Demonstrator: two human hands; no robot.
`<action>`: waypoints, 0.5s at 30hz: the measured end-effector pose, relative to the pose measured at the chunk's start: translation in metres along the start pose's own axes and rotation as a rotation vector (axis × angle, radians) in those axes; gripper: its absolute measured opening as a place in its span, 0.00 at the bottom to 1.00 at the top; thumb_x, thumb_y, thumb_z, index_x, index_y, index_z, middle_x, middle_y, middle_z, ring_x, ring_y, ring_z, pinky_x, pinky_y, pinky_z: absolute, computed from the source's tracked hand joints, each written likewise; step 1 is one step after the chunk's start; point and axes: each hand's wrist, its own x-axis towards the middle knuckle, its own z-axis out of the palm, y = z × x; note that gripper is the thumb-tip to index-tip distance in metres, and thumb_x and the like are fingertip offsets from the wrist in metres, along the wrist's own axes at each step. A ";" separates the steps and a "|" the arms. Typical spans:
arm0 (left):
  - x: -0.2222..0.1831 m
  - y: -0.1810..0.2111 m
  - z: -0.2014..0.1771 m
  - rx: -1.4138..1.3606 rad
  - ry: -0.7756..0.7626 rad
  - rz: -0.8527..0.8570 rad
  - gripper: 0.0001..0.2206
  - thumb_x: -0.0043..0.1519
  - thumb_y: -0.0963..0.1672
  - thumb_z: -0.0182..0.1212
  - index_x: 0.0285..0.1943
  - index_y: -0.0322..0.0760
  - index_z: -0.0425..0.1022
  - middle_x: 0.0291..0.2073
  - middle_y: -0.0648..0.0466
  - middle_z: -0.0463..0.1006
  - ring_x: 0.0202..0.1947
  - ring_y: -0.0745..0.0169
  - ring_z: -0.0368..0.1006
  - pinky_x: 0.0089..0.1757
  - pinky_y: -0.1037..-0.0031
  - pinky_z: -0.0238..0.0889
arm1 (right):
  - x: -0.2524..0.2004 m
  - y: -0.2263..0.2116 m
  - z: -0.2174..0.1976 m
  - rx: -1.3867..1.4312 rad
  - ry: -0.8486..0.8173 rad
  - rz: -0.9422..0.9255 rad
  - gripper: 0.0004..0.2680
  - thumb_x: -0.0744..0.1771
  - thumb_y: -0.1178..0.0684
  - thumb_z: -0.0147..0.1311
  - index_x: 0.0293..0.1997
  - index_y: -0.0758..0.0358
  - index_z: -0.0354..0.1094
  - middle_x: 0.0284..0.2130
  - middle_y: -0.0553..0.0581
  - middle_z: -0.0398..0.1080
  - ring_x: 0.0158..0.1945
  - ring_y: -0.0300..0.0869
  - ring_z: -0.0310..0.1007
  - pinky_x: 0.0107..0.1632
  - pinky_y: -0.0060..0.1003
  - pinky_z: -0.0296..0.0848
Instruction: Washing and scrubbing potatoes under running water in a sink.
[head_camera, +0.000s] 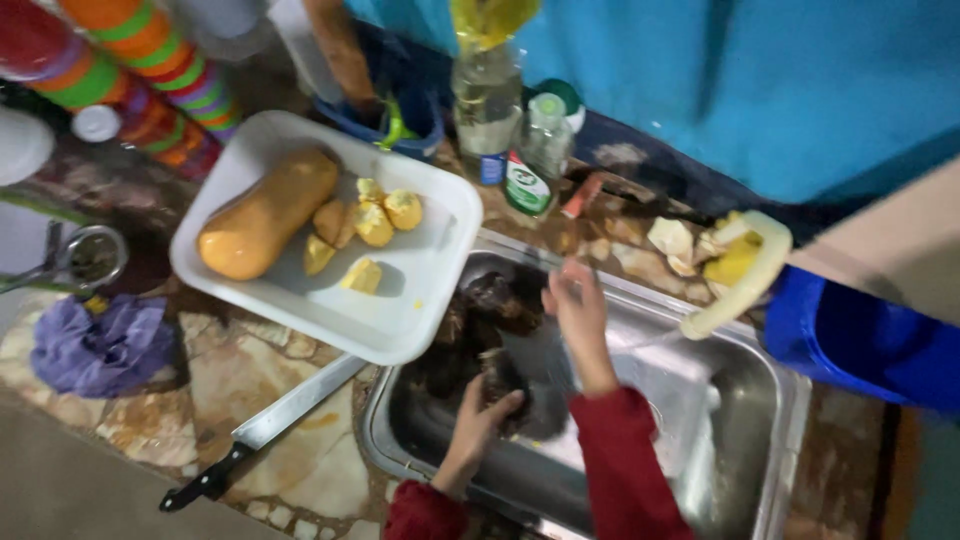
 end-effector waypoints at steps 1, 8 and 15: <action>0.003 0.000 0.007 -0.020 -0.060 -0.029 0.25 0.56 0.42 0.70 0.62 0.33 0.68 0.44 0.55 0.78 0.43 0.65 0.72 0.44 0.74 0.67 | -0.017 0.016 -0.013 0.032 -0.136 0.076 0.15 0.69 0.49 0.57 0.58 0.68 0.70 0.37 0.52 0.73 0.33 0.34 0.72 0.36 0.30 0.72; 0.044 -0.009 0.097 -0.086 -0.567 0.010 0.33 0.66 0.48 0.63 0.78 0.32 0.55 0.59 0.51 0.71 0.57 0.60 0.67 0.53 0.69 0.64 | -0.051 0.014 -0.101 -0.174 -0.297 0.166 0.15 0.69 0.43 0.51 0.52 0.64 0.74 0.45 0.54 0.79 0.49 0.38 0.74 0.54 0.33 0.69; 0.053 0.002 0.152 0.044 -0.425 0.146 0.30 0.70 0.56 0.54 0.74 0.33 0.65 0.65 0.52 0.70 0.63 0.65 0.64 0.60 0.75 0.57 | -0.033 0.012 -0.129 0.017 -0.133 0.083 0.12 0.74 0.49 0.45 0.48 0.68 0.72 0.41 0.55 0.76 0.44 0.40 0.73 0.51 0.34 0.70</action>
